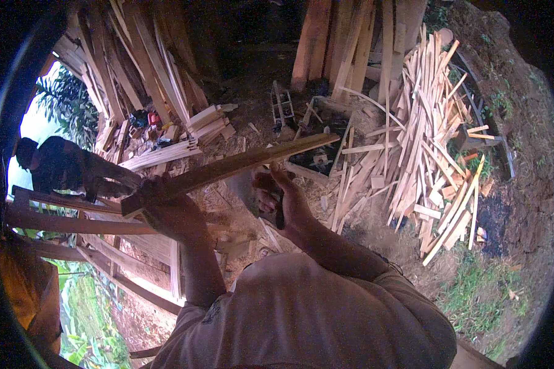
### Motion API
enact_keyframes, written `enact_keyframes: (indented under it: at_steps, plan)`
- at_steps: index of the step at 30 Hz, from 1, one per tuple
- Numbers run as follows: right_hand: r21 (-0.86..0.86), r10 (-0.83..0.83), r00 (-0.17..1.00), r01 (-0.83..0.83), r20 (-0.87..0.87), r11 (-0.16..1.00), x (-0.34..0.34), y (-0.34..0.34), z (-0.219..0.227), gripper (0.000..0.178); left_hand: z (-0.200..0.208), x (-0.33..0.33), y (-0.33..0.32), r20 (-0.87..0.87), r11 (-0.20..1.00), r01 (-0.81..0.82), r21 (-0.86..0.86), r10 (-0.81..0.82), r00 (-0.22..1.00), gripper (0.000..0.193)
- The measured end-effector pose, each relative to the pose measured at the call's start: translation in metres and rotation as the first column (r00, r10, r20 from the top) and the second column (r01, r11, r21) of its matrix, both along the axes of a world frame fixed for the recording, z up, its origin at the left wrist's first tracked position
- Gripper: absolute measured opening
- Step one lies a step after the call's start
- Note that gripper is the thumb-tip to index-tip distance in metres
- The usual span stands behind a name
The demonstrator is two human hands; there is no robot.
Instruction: The person selects thin wooden strips from a pile, positions them on a sawhorse, and splits them lengthwise using a machete. The person repeatedly picks up new strips, aligns them, and strikes them to produce thinner pieces.
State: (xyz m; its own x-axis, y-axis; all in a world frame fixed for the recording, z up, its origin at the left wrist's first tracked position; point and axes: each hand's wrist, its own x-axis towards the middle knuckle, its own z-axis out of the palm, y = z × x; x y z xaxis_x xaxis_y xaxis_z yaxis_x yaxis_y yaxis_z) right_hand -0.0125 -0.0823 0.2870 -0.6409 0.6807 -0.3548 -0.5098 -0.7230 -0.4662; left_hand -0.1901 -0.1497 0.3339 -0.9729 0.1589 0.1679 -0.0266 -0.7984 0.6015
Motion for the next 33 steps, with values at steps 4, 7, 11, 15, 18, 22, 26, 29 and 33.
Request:
enact_keyframes:
  at_steps: [4,7,11,15,18,22,26,29,33]
  plan:
    - [0.065,-0.016,1.0,0.016,0.0,0.998,-0.001,0.014,-0.001,0.041,-0.008,0.023,0.012,0.011,0.996,0.086,-0.019,-0.086,0.996,0.022]
    - [0.069,-0.052,0.994,0.045,0.096,0.997,-0.005,0.021,-0.002,0.034,-0.032,0.018,0.011,-0.105,0.975,0.224,0.013,-0.221,0.97,0.022]
    - [-0.005,-0.13,0.962,0.135,0.24,0.991,-0.008,0.03,-0.024,0.023,-0.05,0.03,0.019,-0.181,0.936,-0.003,-0.352,-0.065,0.981,0.023]
    - [-0.058,-0.141,0.984,0.148,0.111,0.987,0.004,0.041,-0.04,0.02,-0.074,0.048,0.021,-0.374,0.853,-0.166,-0.494,-0.036,0.927,0.028]
    - [-0.039,-0.208,0.978,0.209,0.027,0.977,0.013,0.05,-0.051,0.02,-0.093,0.069,0.014,-0.526,0.917,-0.102,-0.386,-0.128,0.841,0.037]
    - [0.013,-0.205,0.979,0.204,0.008,0.979,0.026,0.052,-0.051,0.018,-0.11,0.08,-0.018,-0.682,0.861,-0.152,-0.486,-0.265,0.681,0.05]
    - [0.12,-0.18,0.984,0.178,0.004,0.977,0.045,0.05,-0.06,0.016,-0.116,0.059,-0.063,-0.832,0.751,-0.383,-0.537,-0.545,0.098,0.07]
    - [0.171,-0.139,0.989,0.129,0.045,0.977,0.054,0.044,-0.062,0.016,-0.17,-0.002,-0.104,-0.74,0.706,-0.332,-0.625,-0.672,-0.036,0.085]
    - [0.204,-0.138,0.964,0.091,0.229,0.975,0.056,0.037,-0.075,0.015,-0.132,-0.086,-0.11,-0.563,0.451,-0.385,-0.805,-0.786,0.254,0.034]
